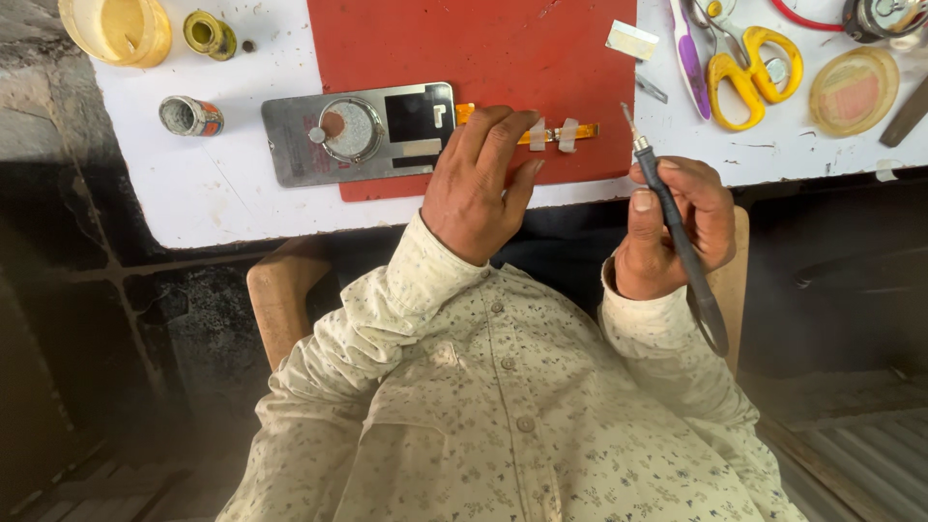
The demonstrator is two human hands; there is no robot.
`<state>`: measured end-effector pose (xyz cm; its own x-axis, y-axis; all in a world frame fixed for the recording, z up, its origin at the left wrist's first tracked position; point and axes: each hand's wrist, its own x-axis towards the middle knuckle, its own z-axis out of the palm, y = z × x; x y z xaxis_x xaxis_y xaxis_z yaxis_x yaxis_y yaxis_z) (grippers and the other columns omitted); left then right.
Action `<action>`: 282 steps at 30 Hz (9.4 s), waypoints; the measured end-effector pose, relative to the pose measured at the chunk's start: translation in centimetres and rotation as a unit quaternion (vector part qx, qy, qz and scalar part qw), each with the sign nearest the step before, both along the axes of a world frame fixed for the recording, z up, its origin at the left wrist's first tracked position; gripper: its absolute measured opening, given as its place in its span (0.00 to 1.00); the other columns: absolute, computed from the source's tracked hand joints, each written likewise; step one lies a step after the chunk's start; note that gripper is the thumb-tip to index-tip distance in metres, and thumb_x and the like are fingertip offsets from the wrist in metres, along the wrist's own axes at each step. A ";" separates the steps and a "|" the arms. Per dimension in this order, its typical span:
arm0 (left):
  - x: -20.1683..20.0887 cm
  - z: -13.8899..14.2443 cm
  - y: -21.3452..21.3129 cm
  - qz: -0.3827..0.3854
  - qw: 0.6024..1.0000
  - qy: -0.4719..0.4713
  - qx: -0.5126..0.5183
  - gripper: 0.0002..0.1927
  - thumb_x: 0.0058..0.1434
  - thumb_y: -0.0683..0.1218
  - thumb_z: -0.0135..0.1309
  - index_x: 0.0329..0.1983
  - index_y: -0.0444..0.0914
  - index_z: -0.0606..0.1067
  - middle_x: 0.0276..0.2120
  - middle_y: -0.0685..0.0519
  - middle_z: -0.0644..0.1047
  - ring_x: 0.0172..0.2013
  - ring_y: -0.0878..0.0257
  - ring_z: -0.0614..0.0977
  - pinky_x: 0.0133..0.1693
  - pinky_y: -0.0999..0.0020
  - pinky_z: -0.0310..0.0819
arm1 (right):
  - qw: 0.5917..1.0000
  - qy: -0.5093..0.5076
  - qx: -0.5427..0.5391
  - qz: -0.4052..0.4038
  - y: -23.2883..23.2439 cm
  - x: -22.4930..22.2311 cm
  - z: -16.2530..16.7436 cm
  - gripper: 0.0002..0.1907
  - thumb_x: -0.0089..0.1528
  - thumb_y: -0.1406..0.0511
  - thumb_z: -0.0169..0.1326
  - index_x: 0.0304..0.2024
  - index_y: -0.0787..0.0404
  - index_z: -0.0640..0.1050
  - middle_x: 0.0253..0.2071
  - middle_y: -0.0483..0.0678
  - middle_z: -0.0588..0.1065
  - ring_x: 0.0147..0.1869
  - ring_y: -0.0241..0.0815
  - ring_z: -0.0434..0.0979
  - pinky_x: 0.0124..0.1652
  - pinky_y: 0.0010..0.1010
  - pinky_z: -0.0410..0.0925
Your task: The person uses a soldering iron to apply solder to a small orange flexible cable taped to a red mat. They repeatedly apply heat and solder to the same section, occasionally adjusting the cable and using a small metal tool to assist.
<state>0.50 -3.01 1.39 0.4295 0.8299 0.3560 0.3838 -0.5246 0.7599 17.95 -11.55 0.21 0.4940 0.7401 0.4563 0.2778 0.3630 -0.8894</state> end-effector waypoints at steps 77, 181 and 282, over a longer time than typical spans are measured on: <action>0.2 -1.0 1.2 -0.020 0.997 0.073 0.033 0.27 0.70 0.36 0.52 0.72 0.39 0.63 0.45 0.50 0.81 0.38 0.56 0.80 0.44 0.61 0.77 | 0.924 -0.372 -0.052 0.079 0.3 2.4 -1.3 0.07 0.65 0.71 0.53 0.46 0.60 0.74 0.48 0.50 0.83 0.65 0.52 0.75 0.70 0.49 0.54; 2.3 -0.7 0.0 0.092 0.990 0.028 -0.099 0.06 0.65 0.43 0.57 0.38 0.34 0.75 0.29 0.47 0.76 0.25 0.50 0.79 0.27 0.58 0.73 | 0.977 -0.127 -0.172 0.000 2.9 -2.2 2.7 0.07 0.64 0.80 0.60 0.44 0.70 0.80 0.37 0.49 0.79 0.35 0.34 0.81 0.35 0.22 0.72; 3.4 -0.3 0.0 0.011 0.873 -0.385 -0.300 0.07 0.75 0.42 0.55 0.50 0.33 0.75 0.29 0.59 0.73 0.27 0.75 0.67 0.32 0.77 0.63 | 0.907 -0.237 -0.052 0.344 -2.7 -3.1 4.1 0.12 0.59 0.62 0.66 0.35 0.65 0.82 0.31 0.51 0.79 0.32 0.42 0.81 0.32 0.30 0.74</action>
<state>3.88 -3.06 1.07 0.2358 0.9713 0.0300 -0.3563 0.0576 0.9326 14.80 -14.26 4.35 -0.3346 0.8500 0.4070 0.3765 0.5164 -0.7691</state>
